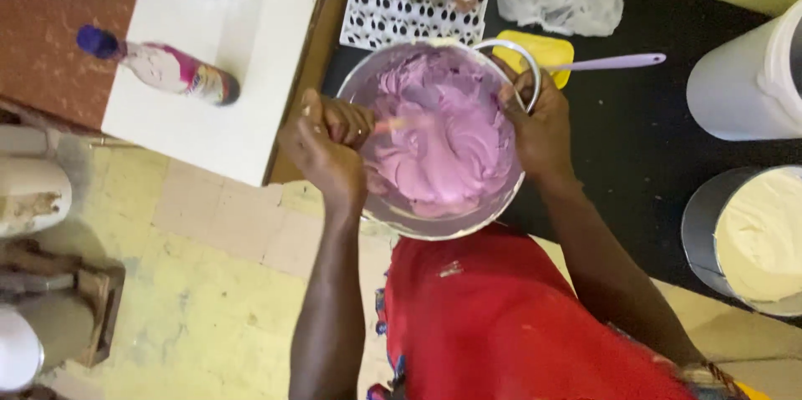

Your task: Mixing purple food coloring into a bowl of batter using a spatula

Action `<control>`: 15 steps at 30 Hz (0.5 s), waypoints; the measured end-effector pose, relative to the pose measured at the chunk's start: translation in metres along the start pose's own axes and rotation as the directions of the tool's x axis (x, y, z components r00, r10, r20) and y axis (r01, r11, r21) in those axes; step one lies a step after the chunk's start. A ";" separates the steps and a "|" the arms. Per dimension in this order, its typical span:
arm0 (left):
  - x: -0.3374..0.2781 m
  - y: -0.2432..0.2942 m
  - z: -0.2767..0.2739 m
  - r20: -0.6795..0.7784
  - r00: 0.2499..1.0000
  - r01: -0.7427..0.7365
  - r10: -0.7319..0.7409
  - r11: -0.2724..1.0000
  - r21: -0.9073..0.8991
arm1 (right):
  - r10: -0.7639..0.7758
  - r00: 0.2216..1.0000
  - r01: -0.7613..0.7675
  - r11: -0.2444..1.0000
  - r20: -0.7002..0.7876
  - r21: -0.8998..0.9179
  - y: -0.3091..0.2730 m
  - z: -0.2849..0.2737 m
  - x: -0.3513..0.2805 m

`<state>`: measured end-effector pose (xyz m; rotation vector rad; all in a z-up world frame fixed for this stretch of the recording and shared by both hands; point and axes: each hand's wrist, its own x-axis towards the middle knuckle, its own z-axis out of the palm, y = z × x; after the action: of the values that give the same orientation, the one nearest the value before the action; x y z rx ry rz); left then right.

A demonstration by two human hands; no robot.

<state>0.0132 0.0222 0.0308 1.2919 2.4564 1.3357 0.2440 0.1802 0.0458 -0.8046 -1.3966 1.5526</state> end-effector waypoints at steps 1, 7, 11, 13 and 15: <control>0.013 0.036 -0.009 -0.078 0.997 -0.002 -0.014 0.980 -0.200 | 0.005 1.000 -0.005 1.000 -0.004 -0.010 0.000 0.001 -0.001; 0.014 0.030 0.051 0.148 0.965 0.250 -0.216 0.596 -0.763 | 0.029 0.998 -0.040 0.982 -0.061 -0.182 0.063 -0.049 0.001; 0.029 0.046 0.022 -0.093 0.995 -0.005 -0.030 0.935 -0.354 | 0.082 0.991 -0.091 0.992 -0.107 -0.083 0.075 -0.055 0.003; 0.045 0.048 0.005 -0.055 0.998 -0.017 -0.025 0.752 -0.659 | 0.060 0.997 -0.062 0.998 -0.058 -0.023 0.029 -0.020 0.002; 0.041 0.034 0.015 -0.021 1.000 -0.020 0.002 0.467 -0.884 | 0.023 1.000 -0.023 0.999 -0.020 0.036 0.006 -0.004 0.006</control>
<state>0.0143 0.0699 0.0588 0.9465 1.2538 2.1600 0.2442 0.1877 0.0399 -0.8157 -1.3457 1.5782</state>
